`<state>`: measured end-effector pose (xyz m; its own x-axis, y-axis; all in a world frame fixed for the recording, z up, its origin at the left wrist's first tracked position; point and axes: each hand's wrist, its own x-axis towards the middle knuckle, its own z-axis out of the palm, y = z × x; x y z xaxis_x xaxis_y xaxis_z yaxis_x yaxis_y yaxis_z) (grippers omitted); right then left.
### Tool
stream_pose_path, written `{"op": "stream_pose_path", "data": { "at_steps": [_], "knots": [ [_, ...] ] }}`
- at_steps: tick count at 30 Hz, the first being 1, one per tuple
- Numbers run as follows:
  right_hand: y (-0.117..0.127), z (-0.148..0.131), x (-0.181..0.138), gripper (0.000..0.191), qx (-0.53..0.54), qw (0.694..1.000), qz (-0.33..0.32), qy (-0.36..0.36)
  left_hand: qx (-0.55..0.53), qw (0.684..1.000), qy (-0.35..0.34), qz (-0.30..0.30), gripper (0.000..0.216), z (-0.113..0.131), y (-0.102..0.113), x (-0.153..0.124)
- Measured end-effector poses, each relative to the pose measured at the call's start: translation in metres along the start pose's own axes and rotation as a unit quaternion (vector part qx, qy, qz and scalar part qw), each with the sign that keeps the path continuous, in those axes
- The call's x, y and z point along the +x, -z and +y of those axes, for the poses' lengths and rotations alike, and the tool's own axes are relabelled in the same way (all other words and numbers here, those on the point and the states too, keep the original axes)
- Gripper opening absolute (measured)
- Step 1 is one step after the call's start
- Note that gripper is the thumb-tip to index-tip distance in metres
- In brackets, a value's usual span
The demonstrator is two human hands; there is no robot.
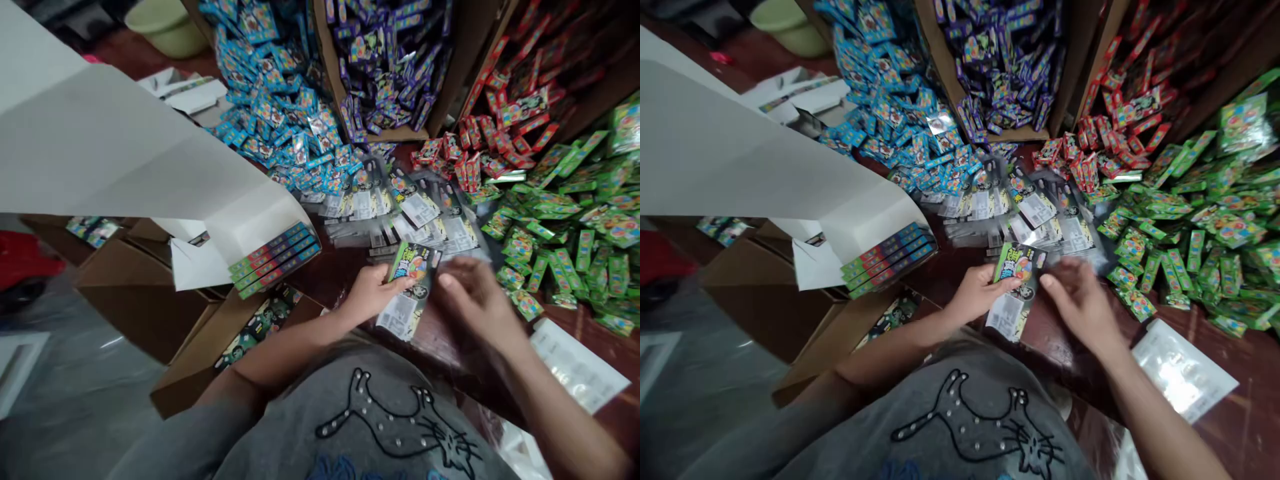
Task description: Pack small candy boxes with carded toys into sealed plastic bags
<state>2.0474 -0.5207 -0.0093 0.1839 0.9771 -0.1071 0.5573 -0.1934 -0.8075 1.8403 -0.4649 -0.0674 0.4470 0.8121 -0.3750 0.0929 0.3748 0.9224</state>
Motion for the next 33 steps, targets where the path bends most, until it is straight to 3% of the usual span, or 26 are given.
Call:
{"op": "stream_pose_path", "data": {
  "at_steps": [3, 5, 7, 10, 12, 15, 16, 19, 21, 23, 25, 28, 30, 33],
  "knots": [
    [-0.047, 0.015, -0.018, 0.041, -0.064, 0.993, -0.011, -0.098, 0.005, 0.998, -0.008, 0.068, 0.035, -0.022, -0.016, 0.004],
    [-0.07, 0.023, -0.022, 0.035, -0.158, 0.977, 0.028, -0.138, 0.089, 0.992, -0.014, 0.089, 0.035, -0.03, -0.02, 0.009],
    [-0.081, 0.031, -0.018, 0.029, -0.228, 0.958, 0.054, -0.165, 0.203, 0.976, -0.04, 0.073, 0.036, -0.027, -0.015, 0.018],
    [-0.083, 0.038, -0.007, 0.027, -0.275, 0.944, 0.042, -0.178, 0.372, 0.918, -0.108, 0.083, 0.052, 0.003, 0.011, 0.049],
    [-0.078, 0.035, 0.0, 0.025, -0.299, 0.937, 0.024, -0.179, 0.476, 0.858, -0.127, 0.147, 0.05, 0.034, 0.037, 0.086],
    [-0.067, 0.018, 0.015, 0.034, -0.353, 0.923, -0.028, -0.152, 0.583, 0.782, -0.054, 0.211, 0.046, 0.081, 0.08, 0.156],
    [-0.062, 0.009, 0.024, 0.043, -0.377, 0.915, -0.048, -0.134, 0.613, 0.764, -0.032, 0.201, 0.049, 0.093, 0.094, 0.178],
    [-0.047, -0.02, 0.08, 0.065, -0.424, 0.904, -0.045, -0.039, 0.656, 0.745, 0.021, 0.118, 0.057, 0.113, 0.128, 0.227],
    [-0.042, -0.035, 0.141, 0.061, -0.404, 0.912, 0.009, 0.073, 0.667, 0.743, 0.011, 0.054, 0.06, 0.114, 0.144, 0.242],
    [-0.046, -0.045, 0.215, 0.059, -0.38, 0.906, 0.018, 0.187, 0.692, 0.722, -0.02, -0.003, 0.058, 0.109, 0.155, 0.248],
    [-0.057, -0.049, 0.29, 0.061, -0.386, 0.896, 0.02, 0.22, 0.719, 0.692, -0.05, -0.038, 0.053, 0.105, 0.162, 0.249],
    [-0.075, -0.052, 0.377, 0.064, -0.385, 0.901, 0.012, 0.199, 0.744, 0.661, -0.08, -0.057, 0.048, 0.104, 0.172, 0.25],
    [-0.082, -0.053, 0.407, 0.058, -0.38, 0.901, -0.015, 0.208, 0.756, 0.644, -0.097, -0.067, 0.05, 0.11, 0.178, 0.251],
    [-0.079, -0.051, 0.4, 0.046, -0.346, 0.909, 0.003, 0.231, 0.783, 0.609, -0.115, -0.055, 0.042, 0.125, 0.178, 0.247]
  ]
}}
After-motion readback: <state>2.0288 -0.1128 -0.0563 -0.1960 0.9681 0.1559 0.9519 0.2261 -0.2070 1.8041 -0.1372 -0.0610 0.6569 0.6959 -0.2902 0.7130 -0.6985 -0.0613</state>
